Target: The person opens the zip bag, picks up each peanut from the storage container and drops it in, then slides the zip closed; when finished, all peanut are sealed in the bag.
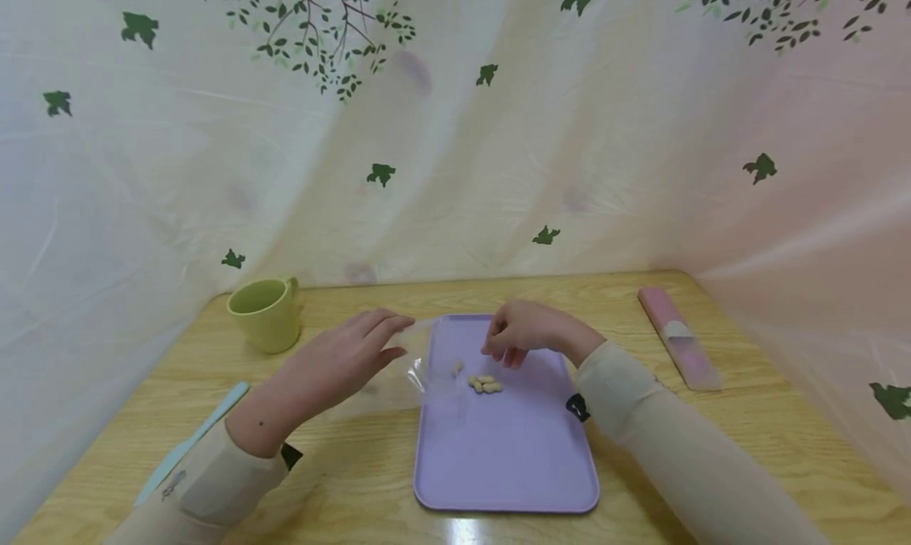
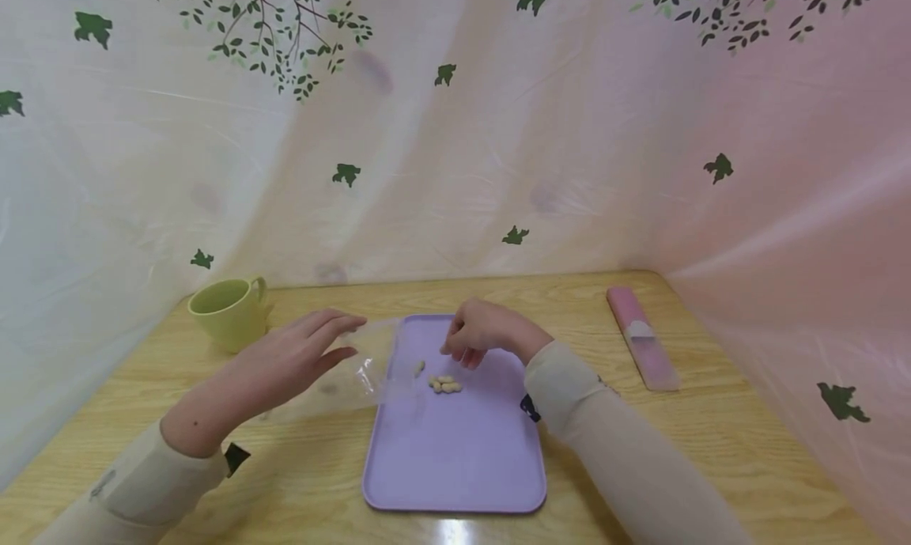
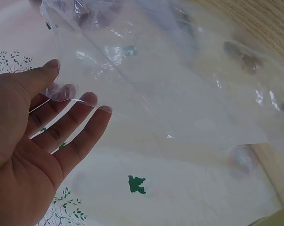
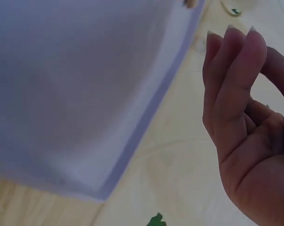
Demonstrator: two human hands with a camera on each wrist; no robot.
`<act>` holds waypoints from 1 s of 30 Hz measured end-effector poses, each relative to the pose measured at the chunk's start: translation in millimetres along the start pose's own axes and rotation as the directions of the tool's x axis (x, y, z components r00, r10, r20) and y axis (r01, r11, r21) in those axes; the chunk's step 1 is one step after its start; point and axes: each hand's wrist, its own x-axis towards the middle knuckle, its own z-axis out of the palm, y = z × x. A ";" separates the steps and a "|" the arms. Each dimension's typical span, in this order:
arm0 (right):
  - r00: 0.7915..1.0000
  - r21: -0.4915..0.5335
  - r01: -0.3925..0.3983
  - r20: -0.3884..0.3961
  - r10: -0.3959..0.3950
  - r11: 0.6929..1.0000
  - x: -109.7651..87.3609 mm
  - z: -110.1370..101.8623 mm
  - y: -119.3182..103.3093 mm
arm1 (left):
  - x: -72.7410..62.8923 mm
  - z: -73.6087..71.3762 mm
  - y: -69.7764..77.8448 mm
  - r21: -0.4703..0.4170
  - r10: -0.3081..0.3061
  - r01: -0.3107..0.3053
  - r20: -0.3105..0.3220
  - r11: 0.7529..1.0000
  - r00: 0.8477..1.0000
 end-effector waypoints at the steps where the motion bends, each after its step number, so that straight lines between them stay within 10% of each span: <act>1: 1.000 -0.016 -0.009 0.015 0.009 1.000 1.1 0.8 1.7 | 0.2 0.0 -0.2 0.003 0.003 -0.003 -0.006 1.000 1.000; 30: 0.988 -0.119 -0.030 0.148 0.048 0.992 14.3 24.7 -2.5 | -0.4 2.8 0.0 0.001 0.011 -0.011 -0.006 1.000 1.000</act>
